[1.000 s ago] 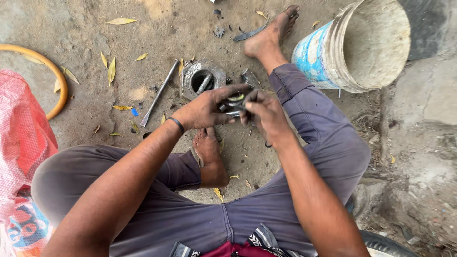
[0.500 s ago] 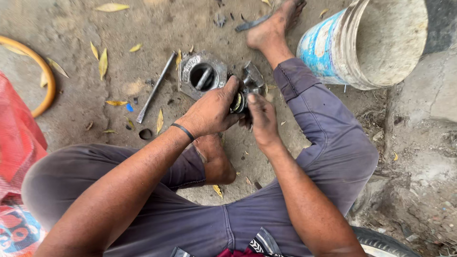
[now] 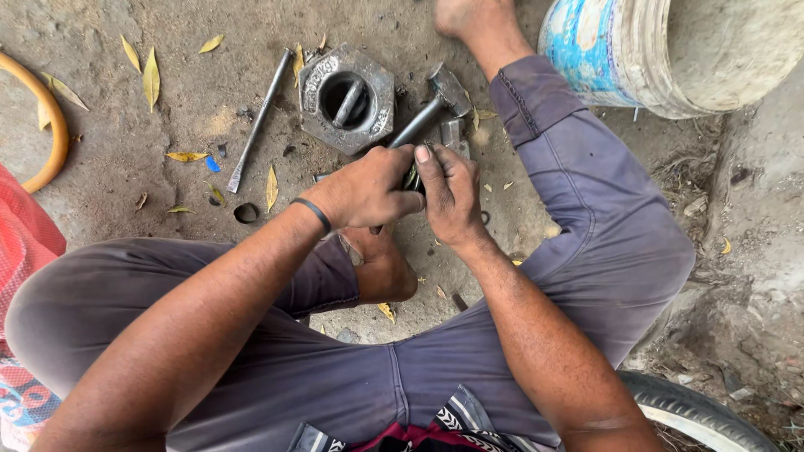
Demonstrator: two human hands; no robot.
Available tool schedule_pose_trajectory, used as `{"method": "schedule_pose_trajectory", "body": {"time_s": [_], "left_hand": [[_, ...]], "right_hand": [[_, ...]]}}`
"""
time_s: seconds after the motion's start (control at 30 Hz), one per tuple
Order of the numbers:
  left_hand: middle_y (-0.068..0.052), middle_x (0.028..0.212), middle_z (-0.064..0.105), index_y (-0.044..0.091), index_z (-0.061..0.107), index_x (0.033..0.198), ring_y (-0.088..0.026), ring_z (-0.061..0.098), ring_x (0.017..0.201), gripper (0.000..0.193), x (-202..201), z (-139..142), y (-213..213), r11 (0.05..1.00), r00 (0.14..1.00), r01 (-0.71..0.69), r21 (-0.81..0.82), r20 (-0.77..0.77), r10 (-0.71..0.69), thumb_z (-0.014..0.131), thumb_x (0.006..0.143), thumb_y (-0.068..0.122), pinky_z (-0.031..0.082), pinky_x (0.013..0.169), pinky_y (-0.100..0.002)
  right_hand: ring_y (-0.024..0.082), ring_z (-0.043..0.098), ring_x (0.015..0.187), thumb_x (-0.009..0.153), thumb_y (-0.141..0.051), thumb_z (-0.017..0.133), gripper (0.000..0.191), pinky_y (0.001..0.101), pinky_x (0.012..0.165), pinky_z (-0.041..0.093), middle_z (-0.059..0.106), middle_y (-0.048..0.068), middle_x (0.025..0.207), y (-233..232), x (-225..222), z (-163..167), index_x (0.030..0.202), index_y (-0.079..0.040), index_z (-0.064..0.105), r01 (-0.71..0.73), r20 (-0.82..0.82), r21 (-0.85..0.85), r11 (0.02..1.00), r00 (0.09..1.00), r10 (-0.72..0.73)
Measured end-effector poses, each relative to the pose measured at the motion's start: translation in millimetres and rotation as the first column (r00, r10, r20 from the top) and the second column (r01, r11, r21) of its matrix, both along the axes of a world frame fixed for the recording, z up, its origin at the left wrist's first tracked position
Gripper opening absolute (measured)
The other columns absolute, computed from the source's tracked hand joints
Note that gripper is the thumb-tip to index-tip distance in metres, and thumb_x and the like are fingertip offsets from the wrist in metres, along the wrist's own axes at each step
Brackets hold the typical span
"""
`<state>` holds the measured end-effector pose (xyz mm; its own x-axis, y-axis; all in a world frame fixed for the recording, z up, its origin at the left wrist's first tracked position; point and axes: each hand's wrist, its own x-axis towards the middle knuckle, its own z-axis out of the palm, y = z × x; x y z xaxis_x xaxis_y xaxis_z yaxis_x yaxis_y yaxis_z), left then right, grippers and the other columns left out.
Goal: The person sits on the ground and uses a hammer and metal rod to strike and shape a coiled copper wire inside a metal housing. They repeatedly adjust the wire and strike it to fit it into the housing.
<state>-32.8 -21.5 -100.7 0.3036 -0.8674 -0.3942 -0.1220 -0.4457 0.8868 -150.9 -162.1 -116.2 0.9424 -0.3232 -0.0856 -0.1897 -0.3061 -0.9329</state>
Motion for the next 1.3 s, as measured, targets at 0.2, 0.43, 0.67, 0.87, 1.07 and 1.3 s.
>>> {"method": "schedule_pose_trajectory", "body": {"time_s": [0.2, 0.43, 0.67, 0.87, 1.07, 1.3], "left_hand": [[-0.011, 0.064, 0.067, -0.002, 0.054, 0.117, -0.018, 0.064, 0.044, 0.040, 0, -8, 3, 0.994, 0.804, -0.109, -0.017, -0.589, 0.078, 0.065, 0.086, 0.019, 0.053, 0.038, -0.032], [-0.011, 0.086, 0.071, -0.001, 0.060, 0.118, -0.017, 0.071, 0.079, 0.051, 13, -38, 9, 0.945, 0.980, -0.131, -0.299, 0.102, 0.168, 0.089, 0.085, 0.026, 0.058, 0.068, -0.031], [-0.007, 0.083, 0.072, 0.003, 0.060, 0.123, -0.016, 0.070, 0.065, 0.044, 23, -46, 15, 0.939, 0.739, -0.343, 0.021, -0.611, 0.283, 0.077, 0.086, 0.017, 0.058, 0.057, -0.031], [-0.005, 0.097, 0.077, 0.005, 0.072, 0.120, -0.010, 0.074, 0.085, 0.034, 30, -58, 9, 0.889, 0.850, -0.454, -0.061, -0.331, 0.411, 0.081, 0.089, 0.016, 0.062, 0.076, -0.026], [-0.009, 0.109, 0.070, 0.007, 0.072, 0.111, -0.021, 0.072, 0.097, 0.036, 41, -71, 8, 0.871, 0.844, -0.429, -0.239, 0.237, 0.481, 0.084, 0.078, 0.005, 0.060, 0.086, -0.033], [-0.013, 0.108, 0.067, 0.005, 0.067, 0.111, -0.030, 0.070, 0.099, 0.040, 44, -78, -9, 0.872, 0.823, -0.445, -0.203, 0.291, 0.488, 0.085, 0.075, 0.007, 0.058, 0.087, -0.038]], "right_hand": [[0.010, 0.049, 0.057, 0.109, -0.038, 0.055, 0.047, 0.0293, 0.051, 0.041, 0.047, -0.001, 0.062, -1, 1, -5, 0.074, -0.007, 0.051, 0.007, 0.057, -0.078, 0.997, 0.998, -0.003], [0.008, 0.061, 0.084, 0.108, -0.022, 0.067, 0.020, 0.0252, 0.071, 0.054, 0.065, 0.003, 0.099, -16, 8, -17, 0.113, -0.003, 0.061, 0.032, 0.121, 0.078, 0.996, 0.992, -0.042], [0.006, 0.063, 0.091, 0.102, -0.002, 0.072, 0.015, 0.0213, 0.078, 0.055, 0.065, 0.003, 0.104, -17, 9, -24, 0.114, -0.004, 0.063, 0.101, 0.013, 0.206, 0.973, 0.994, -0.106], [0.008, 0.066, 0.102, 0.094, -0.002, 0.071, 0.028, 0.0231, 0.089, 0.059, 0.066, 0.004, 0.114, -28, 8, -45, 0.120, -0.004, 0.060, 0.149, -0.038, 0.236, 0.960, 0.989, -0.145], [0.014, 0.069, 0.079, 0.093, -0.019, 0.075, 0.015, 0.0257, 0.069, 0.058, 0.073, 0.005, 0.091, -31, 0, -89, 0.097, -0.006, 0.070, 0.144, -0.551, -0.064, 0.987, 0.820, -0.156], [0.016, 0.064, 0.049, 0.097, -0.043, 0.068, 0.046, 0.0303, 0.042, 0.050, 0.072, 0.011, 0.075, -14, 4, -113, 0.107, 0.001, 0.063, 0.398, -0.841, 0.042, 0.917, 0.509, -0.182]]}}
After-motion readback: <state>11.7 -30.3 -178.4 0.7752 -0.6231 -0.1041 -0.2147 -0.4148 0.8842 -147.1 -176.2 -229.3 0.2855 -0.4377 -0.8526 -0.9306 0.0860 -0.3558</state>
